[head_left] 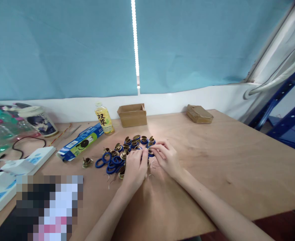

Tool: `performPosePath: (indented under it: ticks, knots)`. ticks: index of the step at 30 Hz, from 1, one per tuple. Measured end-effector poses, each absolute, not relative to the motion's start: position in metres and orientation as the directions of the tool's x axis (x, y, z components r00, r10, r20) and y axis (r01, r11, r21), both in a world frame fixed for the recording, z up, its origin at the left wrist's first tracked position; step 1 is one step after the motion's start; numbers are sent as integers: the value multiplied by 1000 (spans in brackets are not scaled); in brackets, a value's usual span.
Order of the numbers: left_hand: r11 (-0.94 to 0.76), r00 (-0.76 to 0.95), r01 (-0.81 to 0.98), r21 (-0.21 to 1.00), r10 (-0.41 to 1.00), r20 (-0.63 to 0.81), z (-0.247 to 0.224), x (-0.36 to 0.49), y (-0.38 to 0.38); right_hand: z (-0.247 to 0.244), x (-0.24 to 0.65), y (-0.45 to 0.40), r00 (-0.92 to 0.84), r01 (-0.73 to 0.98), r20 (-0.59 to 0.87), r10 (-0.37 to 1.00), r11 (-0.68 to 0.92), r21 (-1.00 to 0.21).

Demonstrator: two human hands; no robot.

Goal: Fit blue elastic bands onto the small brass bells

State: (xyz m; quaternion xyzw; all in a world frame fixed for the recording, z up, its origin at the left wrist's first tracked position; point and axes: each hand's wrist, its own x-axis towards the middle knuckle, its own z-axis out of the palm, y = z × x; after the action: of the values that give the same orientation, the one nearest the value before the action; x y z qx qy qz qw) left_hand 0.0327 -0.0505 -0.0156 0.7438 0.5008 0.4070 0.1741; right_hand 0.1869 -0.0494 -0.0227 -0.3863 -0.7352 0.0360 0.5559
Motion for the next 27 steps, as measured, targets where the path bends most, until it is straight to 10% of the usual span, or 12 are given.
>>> performPosePath:
  ticks: [4, 9, 27]
  knots:
    - [-248, 149, 160, 955, 963, 226, -8, 34, -49, -22, 185, -57, -118, 537, 848, 516, 752, -383]
    - [-27, 189, -235, 972, 979, 73, 3, 37, -51, -21, 189, -54, -240, 556, 885, 399, 803, -212]
    - [-287, 168, -137, 948, 937, 308, -2, 38, -54, -19, 186, -57, -38, 512, 795, 606, 695, -505]
